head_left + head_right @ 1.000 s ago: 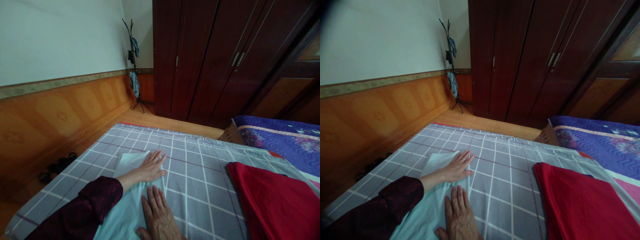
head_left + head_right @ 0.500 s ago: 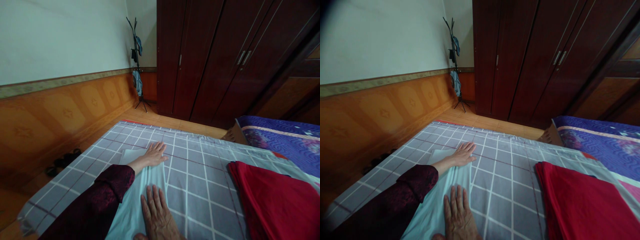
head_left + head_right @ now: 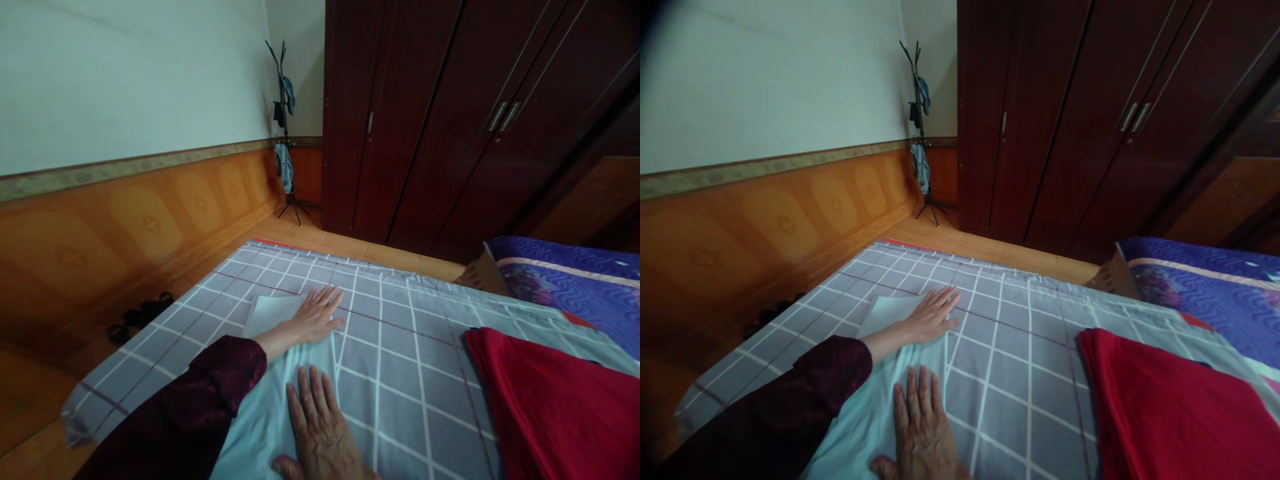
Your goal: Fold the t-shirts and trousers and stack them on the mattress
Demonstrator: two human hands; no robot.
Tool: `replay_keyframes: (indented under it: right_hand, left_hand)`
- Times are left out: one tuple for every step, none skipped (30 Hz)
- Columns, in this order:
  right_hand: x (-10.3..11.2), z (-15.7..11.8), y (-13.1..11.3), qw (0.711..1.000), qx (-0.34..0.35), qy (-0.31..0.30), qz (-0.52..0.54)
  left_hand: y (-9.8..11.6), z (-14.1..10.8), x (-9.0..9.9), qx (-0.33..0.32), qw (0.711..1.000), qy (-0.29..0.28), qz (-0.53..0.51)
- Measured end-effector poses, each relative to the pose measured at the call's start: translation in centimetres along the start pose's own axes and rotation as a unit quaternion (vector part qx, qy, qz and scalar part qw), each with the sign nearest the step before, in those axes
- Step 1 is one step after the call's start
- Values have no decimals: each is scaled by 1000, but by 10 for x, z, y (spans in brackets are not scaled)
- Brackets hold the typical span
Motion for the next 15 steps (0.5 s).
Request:
replay_keyframes:
  right_hand:
    - [-1, 0, 0, 1000, 0, -2, 2]
    - [-3, 0, 1, 1000, -1, -4, 4]
    - [-5, 0, 1, 1000, -3, -7, 4]
    - [-6, 0, 2, 1000, -6, -8, 4]
    - [-8, 0, 2, 1000, -8, -6, 4]
    - [-8, 0, 3, 1000, -9, -2, 2]
    - [-8, -1, 3, 1000, -7, 4, 0]
    - [-8, -2, 3, 1000, -3, 10, -3]
    - [-8, -2, 3, 1000, 0, 16, -6]
    - [-7, -2, 3, 1000, 4, 22, -10]
    - [-7, -3, 3, 1000, 7, 27, -13]
    - [-6, -3, 3, 999, 7, 31, -16]
    - [-5, -2, 3, 999, 8, 35, -19]
    - [-5, -2, 4, 999, 8, 36, -21]
    - [-4, -2, 3, 999, 8, 35, -23]
  left_hand:
    - [7, -10, 0, -24, 1000, 3, 0]
    - [13, -22, -2, -46, 999, 3, 2]
    - [16, -33, -5, -60, 998, -1, 5]
    - [15, -43, -8, -58, 998, -5, 9]
    - [9, -51, -11, -43, 999, -9, 14]
    - [1, -57, -12, -22, 1000, -9, 19]
    - [-10, -61, -13, 1, 1000, -8, 24]
    - [-21, -63, -13, 22, 999, -4, 29]
    - [-33, -64, -13, 40, 999, 2, 33]
    - [-44, -63, -11, 57, 998, 9, 37]
    - [-54, -63, -9, 70, 997, 17, 40]
    - [-63, -62, -7, 80, 996, 23, 43]
    - [-70, -62, -6, 84, 995, 26, 45]
    - [-75, -62, -4, 85, 995, 27, 49]
    - [-79, -62, -2, 86, 994, 25, 54]
Point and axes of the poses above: each hand's wrist, its own z-axis towards the middle knuckle, its own x-axis out of the back of the hand, y = z × x, the point moved 7 cm from there along z, towards the middle knuckle, and after that the axes turned 7 degrees about -x, right-handed, at the moved point
